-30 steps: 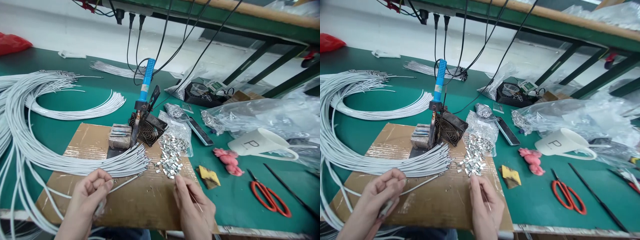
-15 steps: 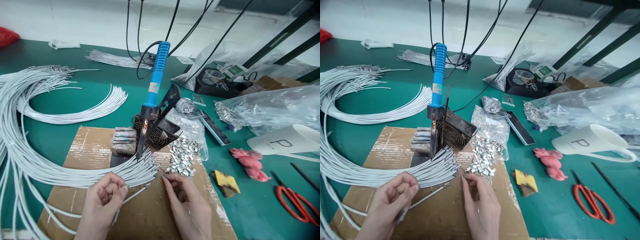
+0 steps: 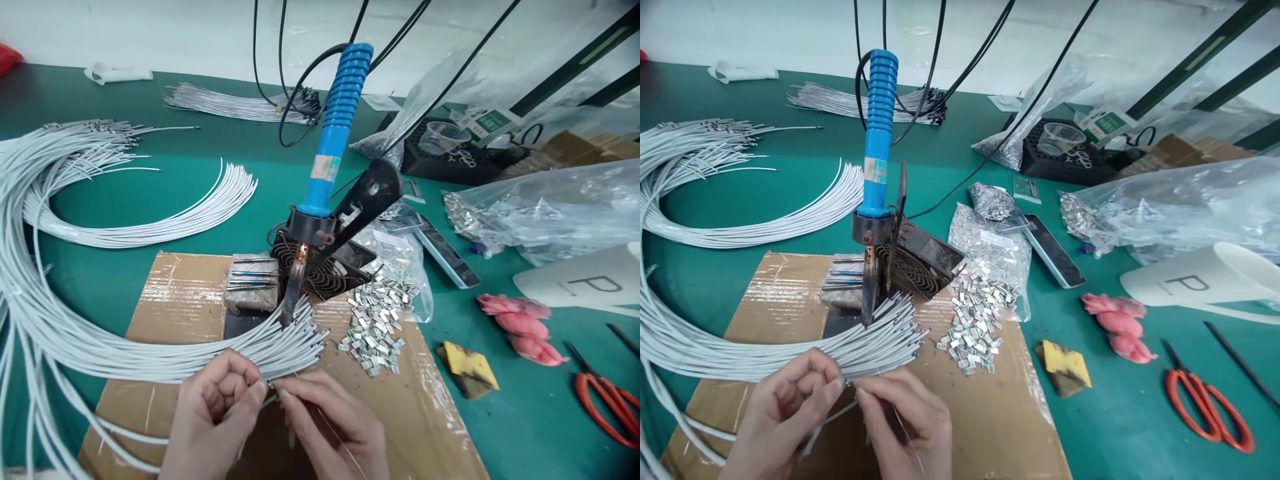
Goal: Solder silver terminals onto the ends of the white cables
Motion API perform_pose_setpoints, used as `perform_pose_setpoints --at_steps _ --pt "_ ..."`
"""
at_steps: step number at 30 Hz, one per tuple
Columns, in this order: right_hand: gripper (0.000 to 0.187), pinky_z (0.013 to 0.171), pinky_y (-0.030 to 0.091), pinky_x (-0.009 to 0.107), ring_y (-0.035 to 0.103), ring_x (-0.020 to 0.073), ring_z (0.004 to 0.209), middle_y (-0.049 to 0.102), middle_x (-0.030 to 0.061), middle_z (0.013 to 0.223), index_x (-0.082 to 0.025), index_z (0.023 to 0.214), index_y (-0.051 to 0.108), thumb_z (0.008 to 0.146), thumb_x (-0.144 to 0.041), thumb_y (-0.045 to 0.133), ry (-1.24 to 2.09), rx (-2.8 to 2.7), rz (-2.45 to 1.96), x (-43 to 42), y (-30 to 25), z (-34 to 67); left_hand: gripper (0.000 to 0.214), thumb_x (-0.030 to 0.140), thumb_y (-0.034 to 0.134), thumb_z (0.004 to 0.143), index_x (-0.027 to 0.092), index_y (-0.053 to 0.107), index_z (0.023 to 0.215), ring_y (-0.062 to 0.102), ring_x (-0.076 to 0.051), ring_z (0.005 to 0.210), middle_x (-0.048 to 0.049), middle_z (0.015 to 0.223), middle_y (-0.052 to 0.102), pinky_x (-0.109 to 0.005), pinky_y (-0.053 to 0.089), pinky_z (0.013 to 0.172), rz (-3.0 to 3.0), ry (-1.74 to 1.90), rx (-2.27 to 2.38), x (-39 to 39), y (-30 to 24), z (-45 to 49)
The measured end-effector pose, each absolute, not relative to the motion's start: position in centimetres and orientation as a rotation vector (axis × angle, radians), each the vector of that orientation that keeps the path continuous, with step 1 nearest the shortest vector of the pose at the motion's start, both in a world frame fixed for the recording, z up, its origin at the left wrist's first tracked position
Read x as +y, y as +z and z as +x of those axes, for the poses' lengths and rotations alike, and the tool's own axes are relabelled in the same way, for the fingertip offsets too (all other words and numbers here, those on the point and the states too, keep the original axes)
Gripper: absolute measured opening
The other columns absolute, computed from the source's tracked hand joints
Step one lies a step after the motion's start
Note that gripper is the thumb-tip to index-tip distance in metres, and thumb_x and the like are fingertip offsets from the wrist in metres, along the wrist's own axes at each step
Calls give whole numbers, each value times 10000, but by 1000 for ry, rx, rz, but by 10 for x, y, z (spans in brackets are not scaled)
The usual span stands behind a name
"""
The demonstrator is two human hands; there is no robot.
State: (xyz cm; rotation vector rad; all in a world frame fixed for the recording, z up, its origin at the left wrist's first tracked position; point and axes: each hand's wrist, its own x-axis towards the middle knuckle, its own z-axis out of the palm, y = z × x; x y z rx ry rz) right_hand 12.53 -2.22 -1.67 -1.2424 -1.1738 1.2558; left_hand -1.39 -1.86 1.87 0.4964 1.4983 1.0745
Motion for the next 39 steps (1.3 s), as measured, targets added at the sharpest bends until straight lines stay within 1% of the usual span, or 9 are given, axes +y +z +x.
perform_pose_setpoints --at_steps 6,13,20,23,27,29,30,34,39 --pt "286 500 454 178 571 91 530 737 -14 761 -351 970 867 879 -115 734 1235 -1223 -1192 -20 -14 125 327 381 875 658 148 647 632 241 -59 470 90 458 422 -168 162 465 507 1069 1491 -17 19 -14" --pt "291 526 481 176 581 95 538 733 -23 748 -361 987 862 884 -121 734 1190 -1279 -1211 -19 -15 128 323 373 875 660 148 644 635 260 -60 463 88 460 427 -175 179 474 519 1063 1492 -17 18 -15" --pt "286 664 575 227 592 112 533 732 -8 761 -317 973 856 876 -82 724 992 -1310 -1232 -21 -16 127 351 393 899 657 148 650 628 265 -49 445 89 451 424 -164 178 463 523 1066 1501 -17 14 -14" --pt "211 588 541 207 615 122 558 714 5 756 -284 929 844 868 -106 747 960 -1245 -1293 -18 -16 130 337 380 906 653 148 662 633 298 -48 433 80 455 450 -155 198 454 525 1070 1511 -17 12 -14" --pt "41 467 473 201 593 124 505 668 8 680 -249 839 830 860 -235 797 1078 -1095 -1353 -13 -13 133 265 315 904 644 161 689 632 323 -56 432 65 475 498 -165 258 452 528 1105 1493 -18 12 -13" --pt "65 462 468 199 587 119 501 675 16 692 -242 807 828 860 -274 805 1158 -1057 -1348 -11 -10 134 226 275 894 646 169 696 620 295 -57 430 79 448 463 -171 257 456 539 1106 1495 -17 12 -13" --pt "77 465 468 199 583 118 507 680 21 702 -241 799 830 860 -280 806 1191 -1057 -1338 -10 -9 133 210 256 887 644 171 698 616 295 -56 432 69 459 490 -174 249 457 549 1107 1497 -17 12 -14" --pt "93 457 449 205 544 116 516 693 32 724 -240 818 848 871 -297 798 1284 -1075 -1303 -8 -5 131 164 205 856 634 181 699 595 450 -89 516 -19 682 689 -189 237 458 598 1150 1475 -18 13 -15" --pt "90 491 452 200 546 120 546 688 24 693 -254 831 865 874 -293 796 1353 -1100 -1288 -7 -4 130 186 195 857 627 185 678 581 466 -91 539 -13 709 674 -182 255 459 596 1120 1486 -18 16 -14"
